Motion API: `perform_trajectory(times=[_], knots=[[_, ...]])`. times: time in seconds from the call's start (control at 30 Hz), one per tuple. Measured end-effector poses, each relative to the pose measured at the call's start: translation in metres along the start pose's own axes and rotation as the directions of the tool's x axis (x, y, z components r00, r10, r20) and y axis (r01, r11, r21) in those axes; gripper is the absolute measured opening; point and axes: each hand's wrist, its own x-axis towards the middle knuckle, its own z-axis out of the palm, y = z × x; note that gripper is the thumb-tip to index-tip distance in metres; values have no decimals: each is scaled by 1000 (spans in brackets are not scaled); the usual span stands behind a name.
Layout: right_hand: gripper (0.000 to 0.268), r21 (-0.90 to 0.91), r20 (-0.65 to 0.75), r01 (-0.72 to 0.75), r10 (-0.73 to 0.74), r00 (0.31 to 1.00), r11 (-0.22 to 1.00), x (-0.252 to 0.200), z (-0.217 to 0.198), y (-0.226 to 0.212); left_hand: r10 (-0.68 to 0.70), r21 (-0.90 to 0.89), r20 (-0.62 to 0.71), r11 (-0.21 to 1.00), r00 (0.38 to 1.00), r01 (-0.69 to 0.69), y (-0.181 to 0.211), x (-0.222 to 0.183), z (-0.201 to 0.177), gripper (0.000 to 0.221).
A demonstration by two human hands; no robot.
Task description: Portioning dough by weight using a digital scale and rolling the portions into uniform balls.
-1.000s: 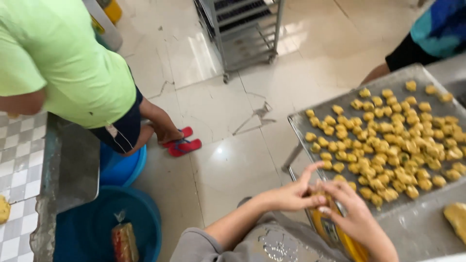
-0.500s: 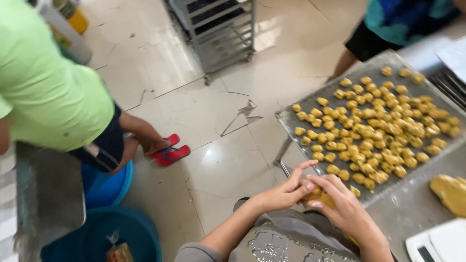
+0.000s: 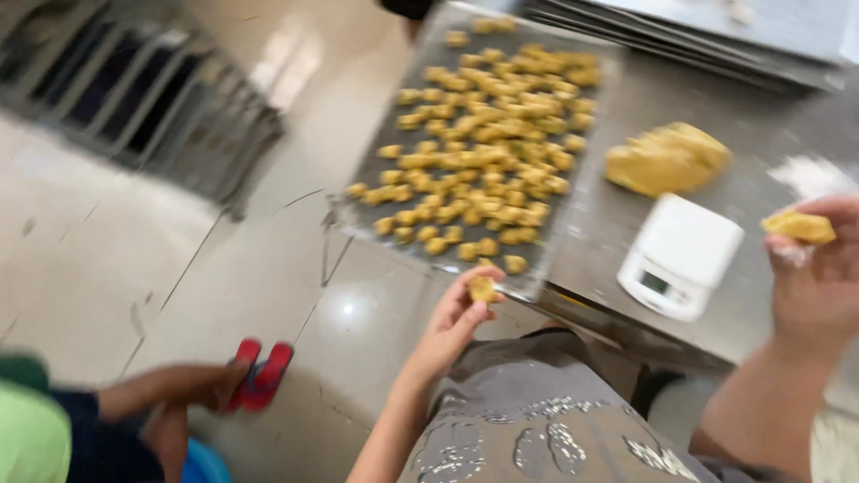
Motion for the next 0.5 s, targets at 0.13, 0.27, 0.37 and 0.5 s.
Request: perform_trajectory(times=[0.13, 0.27, 0.37, 0.5], knots=[[14, 177, -74, -143, 158, 985, 974, -11, -21, 30, 99, 121, 15, 988, 995, -100, -13, 17, 28, 36], [43, -653, 231, -33, 240, 943, 756, -42, -42, 60, 87, 252, -26, 965, 996, -78, -35, 22, 57, 51], [37, -468, 213, 51, 57, 976, 882, -24, -86, 49, 55, 295, -117, 955, 992, -18, -53, 27, 92, 60], [32, -362, 334, 57, 72, 940, 931, 1, -96, 50, 203, 75, -44, 977, 978, -199, -69, 36, 150, 30]])
